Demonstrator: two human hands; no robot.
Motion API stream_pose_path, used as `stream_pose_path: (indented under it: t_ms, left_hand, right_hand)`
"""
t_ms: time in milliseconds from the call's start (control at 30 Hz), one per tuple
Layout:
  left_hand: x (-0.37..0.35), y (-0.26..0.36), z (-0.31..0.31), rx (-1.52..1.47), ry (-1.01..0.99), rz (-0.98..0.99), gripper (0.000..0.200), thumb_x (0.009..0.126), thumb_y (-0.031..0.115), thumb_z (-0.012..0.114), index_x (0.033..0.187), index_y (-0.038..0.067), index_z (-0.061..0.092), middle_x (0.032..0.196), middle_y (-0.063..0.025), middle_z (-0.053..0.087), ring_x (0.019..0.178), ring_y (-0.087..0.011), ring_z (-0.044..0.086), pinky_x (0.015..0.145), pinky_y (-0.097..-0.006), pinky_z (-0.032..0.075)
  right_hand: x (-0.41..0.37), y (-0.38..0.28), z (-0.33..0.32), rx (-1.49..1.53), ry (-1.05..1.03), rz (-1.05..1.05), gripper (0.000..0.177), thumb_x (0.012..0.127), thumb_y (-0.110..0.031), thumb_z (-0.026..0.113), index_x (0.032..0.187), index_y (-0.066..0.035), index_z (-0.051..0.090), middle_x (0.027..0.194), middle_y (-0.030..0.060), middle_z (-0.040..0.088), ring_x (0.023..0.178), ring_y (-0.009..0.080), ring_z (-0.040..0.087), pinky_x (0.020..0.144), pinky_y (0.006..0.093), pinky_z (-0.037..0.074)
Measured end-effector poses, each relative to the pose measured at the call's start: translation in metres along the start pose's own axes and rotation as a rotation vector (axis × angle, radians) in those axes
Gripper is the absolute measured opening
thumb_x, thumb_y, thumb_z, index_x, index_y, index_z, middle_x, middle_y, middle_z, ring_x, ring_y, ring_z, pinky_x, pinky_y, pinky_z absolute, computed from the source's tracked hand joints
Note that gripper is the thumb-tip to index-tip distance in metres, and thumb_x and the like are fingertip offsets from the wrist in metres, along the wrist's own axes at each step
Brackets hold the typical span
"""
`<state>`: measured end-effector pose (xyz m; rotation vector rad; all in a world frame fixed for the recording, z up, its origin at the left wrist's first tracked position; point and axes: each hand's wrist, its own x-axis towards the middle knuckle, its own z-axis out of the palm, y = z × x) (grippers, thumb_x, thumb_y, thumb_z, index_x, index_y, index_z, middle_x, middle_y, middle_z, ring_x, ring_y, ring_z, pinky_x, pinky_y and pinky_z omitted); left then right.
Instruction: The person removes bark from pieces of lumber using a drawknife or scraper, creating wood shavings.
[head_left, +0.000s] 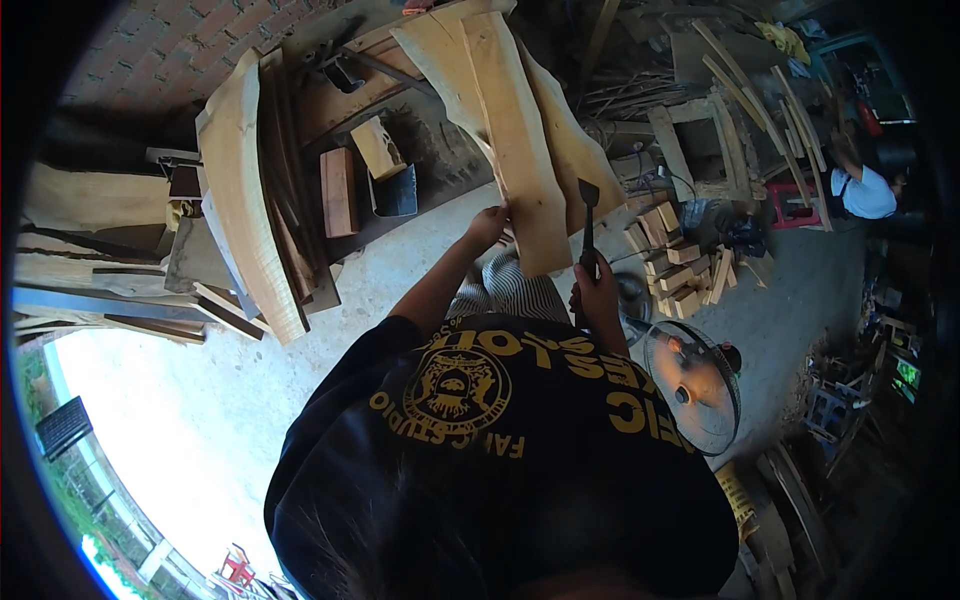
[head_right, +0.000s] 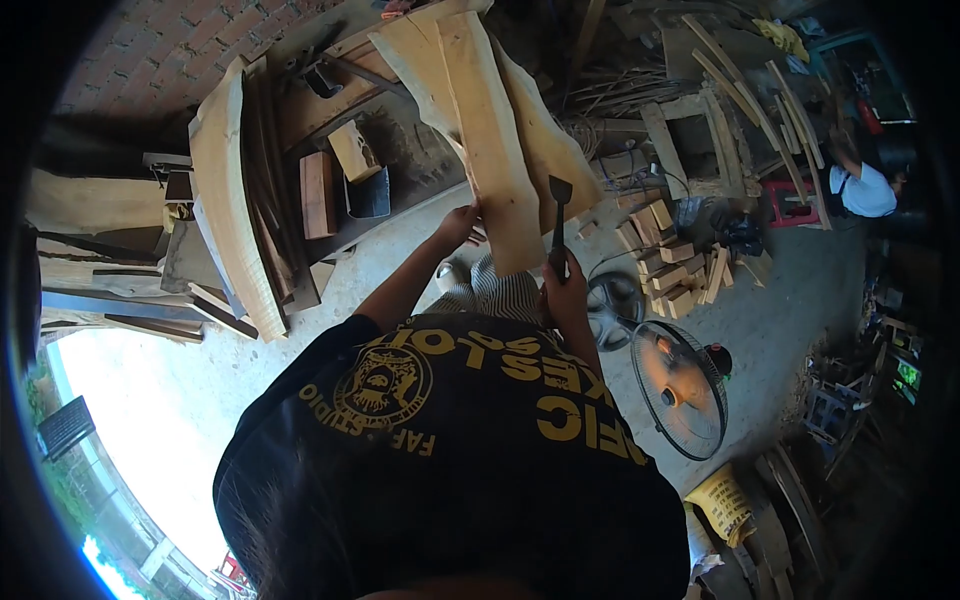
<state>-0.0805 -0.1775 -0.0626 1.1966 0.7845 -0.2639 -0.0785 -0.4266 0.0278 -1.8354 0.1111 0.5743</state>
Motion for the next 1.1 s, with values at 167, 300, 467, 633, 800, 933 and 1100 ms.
stream_pose_path:
  t_ms: [167,300,467,633,800,933,1100]
  left_hand:
    - [0.024,0.028,-0.002,0.625,0.185,0.275,0.042,0.093,0.040,0.049,0.106,0.002,0.061,0.091,-0.0171,0.067,0.077,-0.0309,0.067,0.070,-0.0406,0.054]
    - [0.035,0.068,-0.011,0.775,0.521,0.532,0.037,0.081,0.027,0.067,0.115,0.014,0.059,0.117,-0.0149,0.055,0.109,-0.0350,0.055,0.087,-0.0445,0.049]
    - [0.054,0.090,-0.021,1.091,0.486,0.422,0.031,0.081,0.031,0.066,0.110,0.022,0.065,0.121,-0.0094,0.053,0.116,-0.0282,0.051,0.092,-0.0427,0.042]
    - [0.053,0.084,-0.036,1.014,0.674,0.411,0.019,0.082,0.031,0.064,0.092,0.016,0.068,0.106,-0.0106,0.062,0.107,-0.0278,0.057,0.087,-0.0428,0.044]
    - [0.023,0.081,-0.093,0.406,0.895,0.568,0.024,0.082,0.023,0.067,0.095,0.003,0.065,0.093,-0.0187,0.064,0.088,-0.0338,0.063,0.078,-0.0424,0.050]
    - [-0.008,0.087,-0.139,0.286,1.214,0.403,0.045,0.090,0.027,0.056,0.125,-0.001,0.050,0.115,-0.0173,0.058,0.109,-0.0319,0.054,0.093,-0.0402,0.043]
    - [-0.148,0.175,-0.101,-0.473,0.205,0.726,0.046,0.093,0.033,0.053,0.131,0.007,0.048,0.123,-0.0099,0.056,0.110,-0.0247,0.054,0.091,-0.0357,0.043]
  right_hand:
    - [-0.003,-0.016,-0.003,-0.103,-0.061,0.027,0.053,0.088,-0.021,0.064,0.133,-0.003,0.044,0.078,0.0097,0.062,0.049,0.0135,0.057,0.045,0.0293,0.046]
    - [-0.008,-0.024,-0.002,-0.332,-0.151,0.004,0.052,0.089,-0.025,0.062,0.133,-0.003,0.044,0.096,0.0169,0.067,0.065,0.0249,0.067,0.061,0.0352,0.052]
    - [-0.011,-0.003,0.002,-0.430,-0.197,-0.105,0.051,0.090,-0.027,0.059,0.134,-0.005,0.044,0.111,0.0233,0.063,0.099,0.0340,0.064,0.084,0.0388,0.049]
    - [-0.015,-0.008,0.001,-0.432,-0.231,-0.091,0.051,0.091,-0.026,0.058,0.135,-0.005,0.044,0.116,0.0238,0.061,0.107,0.0336,0.061,0.089,0.0382,0.047]
    - [-0.007,-0.006,-0.004,-0.514,-0.249,-0.066,0.053,0.090,-0.027,0.057,0.136,-0.005,0.043,0.114,0.0244,0.061,0.106,0.0357,0.061,0.089,0.0388,0.048]
    - [-0.003,-0.004,-0.006,-0.549,-0.264,-0.100,0.053,0.090,-0.027,0.057,0.136,-0.003,0.042,0.113,0.0241,0.061,0.105,0.0362,0.061,0.088,0.0391,0.048]
    - [0.014,0.030,-0.005,-0.579,-0.315,-0.108,0.058,0.089,-0.035,0.057,0.138,-0.008,0.042,0.119,0.0261,0.059,0.110,0.0385,0.059,0.092,0.0430,0.047]
